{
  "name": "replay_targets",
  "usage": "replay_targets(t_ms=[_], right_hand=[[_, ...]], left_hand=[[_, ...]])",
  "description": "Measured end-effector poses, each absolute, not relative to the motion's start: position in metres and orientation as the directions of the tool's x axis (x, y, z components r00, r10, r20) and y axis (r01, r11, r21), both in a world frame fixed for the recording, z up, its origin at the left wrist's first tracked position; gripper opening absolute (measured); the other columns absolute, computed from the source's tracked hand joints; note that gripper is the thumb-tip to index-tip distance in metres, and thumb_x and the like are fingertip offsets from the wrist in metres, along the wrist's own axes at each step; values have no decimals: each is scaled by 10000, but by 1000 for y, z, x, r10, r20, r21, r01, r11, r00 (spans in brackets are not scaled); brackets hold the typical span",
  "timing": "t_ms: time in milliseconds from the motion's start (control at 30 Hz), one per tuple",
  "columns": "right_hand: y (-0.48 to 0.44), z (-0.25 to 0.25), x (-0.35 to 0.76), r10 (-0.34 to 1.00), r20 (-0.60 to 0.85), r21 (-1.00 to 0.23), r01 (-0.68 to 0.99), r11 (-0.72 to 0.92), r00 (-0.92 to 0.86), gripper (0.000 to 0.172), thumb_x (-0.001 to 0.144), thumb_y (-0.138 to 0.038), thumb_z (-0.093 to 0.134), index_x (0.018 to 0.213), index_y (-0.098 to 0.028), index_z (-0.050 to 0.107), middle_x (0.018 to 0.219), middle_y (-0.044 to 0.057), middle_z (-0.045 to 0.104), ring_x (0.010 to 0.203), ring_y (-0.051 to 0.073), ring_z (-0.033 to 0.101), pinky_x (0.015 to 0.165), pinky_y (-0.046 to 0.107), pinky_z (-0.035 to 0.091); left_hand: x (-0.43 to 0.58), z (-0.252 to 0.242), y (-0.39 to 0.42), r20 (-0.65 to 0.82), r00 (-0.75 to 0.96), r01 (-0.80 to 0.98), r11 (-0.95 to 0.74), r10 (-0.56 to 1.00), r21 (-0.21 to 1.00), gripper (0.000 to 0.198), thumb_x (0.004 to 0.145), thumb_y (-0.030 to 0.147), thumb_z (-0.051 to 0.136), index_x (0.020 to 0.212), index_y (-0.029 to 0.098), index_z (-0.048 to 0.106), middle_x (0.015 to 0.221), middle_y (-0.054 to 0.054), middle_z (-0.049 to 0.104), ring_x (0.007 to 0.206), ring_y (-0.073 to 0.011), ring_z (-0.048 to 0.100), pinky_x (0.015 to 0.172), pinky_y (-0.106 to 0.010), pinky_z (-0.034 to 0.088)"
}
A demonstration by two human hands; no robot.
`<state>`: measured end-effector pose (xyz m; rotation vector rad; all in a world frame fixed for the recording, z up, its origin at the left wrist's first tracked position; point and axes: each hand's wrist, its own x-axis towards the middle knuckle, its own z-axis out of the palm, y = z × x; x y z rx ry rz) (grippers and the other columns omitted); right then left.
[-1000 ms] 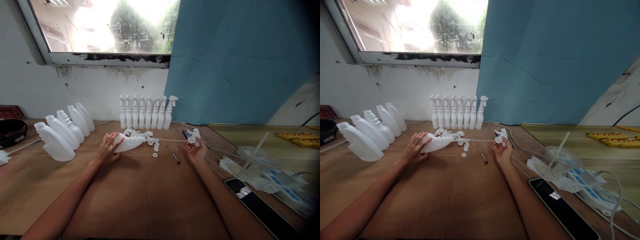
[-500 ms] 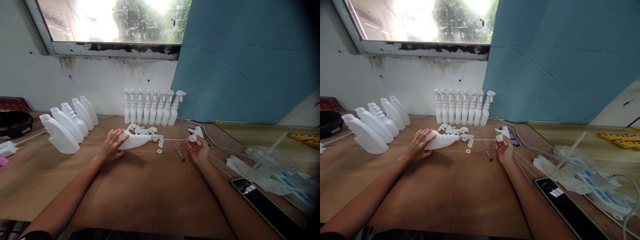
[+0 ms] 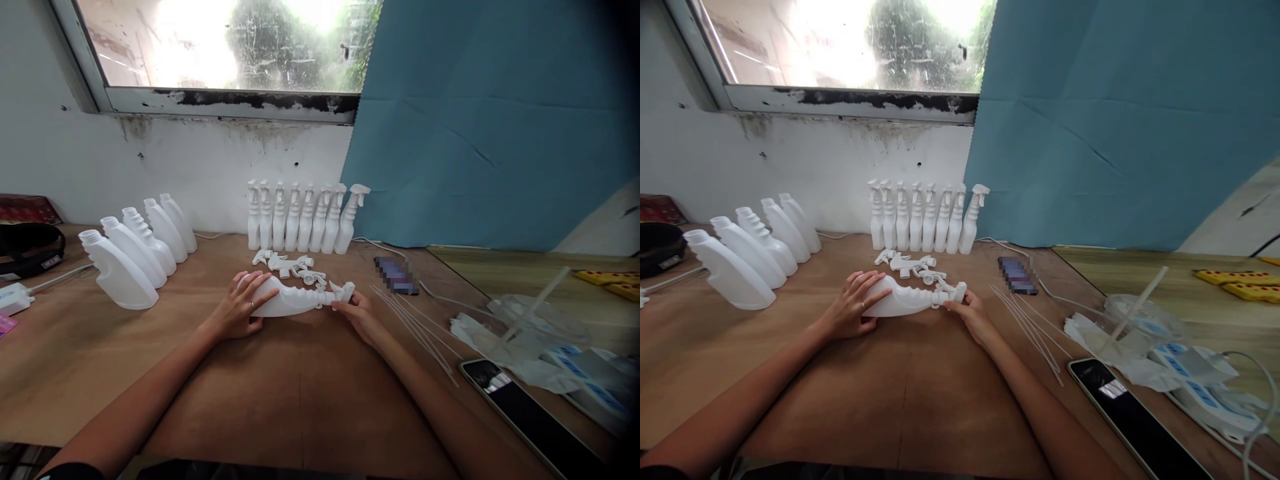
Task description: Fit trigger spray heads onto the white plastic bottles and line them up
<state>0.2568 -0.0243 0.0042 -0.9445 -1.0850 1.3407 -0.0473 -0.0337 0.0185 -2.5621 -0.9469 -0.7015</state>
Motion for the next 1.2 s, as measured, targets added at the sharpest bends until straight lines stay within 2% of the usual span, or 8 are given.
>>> replay_targets(t_ms=[267, 467, 600, 767, 867, 1000, 1100, 1200], right_hand=[[-25, -4, 256, 986, 146, -983, -128, 134, -83, 482, 580, -226, 818, 1023, -210, 628, 981, 22, 686, 828, 172, 613, 705, 262, 498], [-27, -4, 253, 984, 165, -984, -80, 158, -75, 459, 632, -287, 786, 1021, -221, 552, 674, -36, 630, 482, 109, 500, 477, 234, 422], [-29, -4, 252, 980, 186, -978, -107, 178, -67, 542, 595, -251, 808, 1062, -241, 532, 874, -3, 652, 566, 113, 537, 510, 234, 446], [-31, -4, 250, 978, 206, -973, -116, 201, -34, 566, 609, -248, 801, 1088, -264, 500, 795, -26, 635, 515, 111, 510, 466, 228, 418], [-31, -3, 249, 974, 219, -974, -73, 214, -62, 488, 660, -280, 770, 1063, -259, 494, 751, -34, 625, 478, 104, 488, 445, 226, 404], [-31, -3, 249, 969, 232, -970, -93, 224, -86, 563, 645, -274, 782, 1110, -266, 467, 855, -16, 649, 509, 107, 517, 472, 237, 433], [-31, -3, 248, 978, 200, -975, -108, 192, -66, 491, 637, -274, 787, 1040, -247, 507, 676, -50, 611, 449, 101, 479, 440, 228, 397], [-32, -1, 248, 979, 191, -973, -149, 179, -73, 591, 607, -248, 806, 1100, -261, 481, 824, -19, 658, 509, 114, 532, 475, 242, 434]], left_hand=[[-43, 15, -36, 552, 655, 678, -724, 516, -127, 758, 709, 194, 586, 1417, 284, 333, 1503, -107, 251, 1346, -341, 261, 1082, -563, 172], [-41, 12, -36, 558, 662, 665, -736, 500, -130, 720, 718, 183, 574, 1402, 267, 363, 1500, -112, 257, 1349, -336, 257, 1090, -557, 167], [-41, 14, -37, 563, 656, 665, -738, 503, -115, 753, 704, 172, 580, 1412, 271, 345, 1499, -120, 261, 1348, -342, 260, 1086, -565, 172], [-40, 12, -37, 571, 649, 665, -739, 504, -104, 775, 700, 176, 583, 1423, 275, 323, 1496, -123, 266, 1342, -351, 267, 1075, -580, 182], [-40, 12, -37, 569, 652, 661, -744, 501, -103, 769, 703, 181, 583, 1422, 275, 325, 1495, -122, 266, 1342, -351, 266, 1077, -581, 178], [-39, 12, -37, 570, 647, 665, -741, 507, -96, 790, 695, 178, 586, 1428, 279, 310, 1494, -122, 268, 1339, -358, 268, 1073, -590, 175], [-39, 12, -38, 569, 652, 661, -743, 502, -101, 774, 702, 175, 579, 1423, 281, 318, 1490, -119, 276, 1344, -346, 267, 1077, -580, 177], [-39, 13, -39, 566, 648, 668, -737, 510, -100, 758, 706, 171, 577, 1416, 274, 333, 1490, -121, 276, 1344, -343, 267, 1078, -578, 179]])
